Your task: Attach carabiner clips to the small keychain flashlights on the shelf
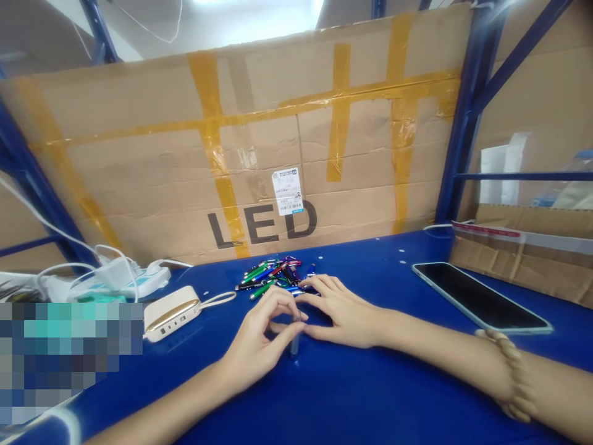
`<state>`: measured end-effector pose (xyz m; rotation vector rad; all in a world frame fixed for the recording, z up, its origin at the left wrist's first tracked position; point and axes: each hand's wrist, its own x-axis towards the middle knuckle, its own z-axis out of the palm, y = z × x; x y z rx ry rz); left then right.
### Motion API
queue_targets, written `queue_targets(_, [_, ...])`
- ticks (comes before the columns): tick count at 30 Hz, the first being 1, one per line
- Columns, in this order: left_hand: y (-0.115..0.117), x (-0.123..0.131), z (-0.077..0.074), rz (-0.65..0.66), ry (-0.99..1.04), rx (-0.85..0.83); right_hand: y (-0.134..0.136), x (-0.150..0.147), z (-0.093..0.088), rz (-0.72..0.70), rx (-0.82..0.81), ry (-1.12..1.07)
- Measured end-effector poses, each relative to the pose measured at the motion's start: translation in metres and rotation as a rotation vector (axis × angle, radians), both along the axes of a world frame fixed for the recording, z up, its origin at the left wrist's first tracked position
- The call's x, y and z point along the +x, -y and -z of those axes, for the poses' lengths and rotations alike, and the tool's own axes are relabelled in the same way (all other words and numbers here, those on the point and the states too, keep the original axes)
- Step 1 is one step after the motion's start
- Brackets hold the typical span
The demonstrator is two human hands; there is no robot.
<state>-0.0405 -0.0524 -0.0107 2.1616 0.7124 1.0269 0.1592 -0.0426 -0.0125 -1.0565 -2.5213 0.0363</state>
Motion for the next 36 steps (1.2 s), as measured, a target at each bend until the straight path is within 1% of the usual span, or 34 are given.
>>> queue_targets(7, [0.004, 0.002, -0.001, -0.005, -0.067, 0.095, 0.0, 0.0, 0.001, 0.01, 0.088, 0.01])
queue_targets(10, [0.003, 0.002, -0.001, -0.009, -0.04, 0.102, 0.001, -0.001, -0.001, -0.013, 0.142, -0.024])
queue_targets(13, [0.0, 0.001, 0.001, -0.055, 0.037, 0.07, 0.004, -0.002, -0.006, -0.034, 0.22, -0.149])
queue_targets(16, [-0.003, 0.002, 0.002, -0.084, 0.092, -0.03, 0.009, -0.004, -0.012, -0.07, 0.348, -0.287])
queue_targets(18, [-0.004, 0.002, 0.002, -0.074, 0.106, -0.073, 0.012, -0.005, -0.014, -0.11, 0.414, -0.306])
queue_targets(20, [-0.005, 0.002, 0.003, -0.062, 0.113, -0.047, 0.013, -0.006, -0.015, -0.139, 0.445, -0.279])
queue_targets(23, [-0.005, 0.002, 0.003, -0.058, 0.12, 0.014, 0.013, -0.008, -0.013, -0.139, 0.454, -0.245])
queue_targets(29, [-0.006, 0.002, 0.007, -0.037, 0.15, 0.043, 0.011, -0.007, -0.011, -0.121, 0.44, -0.241])
queue_targets(33, [-0.004, 0.002, 0.007, -0.024, 0.147, 0.075, 0.012, -0.006, -0.012, -0.104, 0.382, -0.249])
queue_targets(36, [-0.003, 0.001, 0.007, -0.012, 0.121, 0.103, 0.012, -0.006, -0.01, -0.12, 0.319, -0.227])
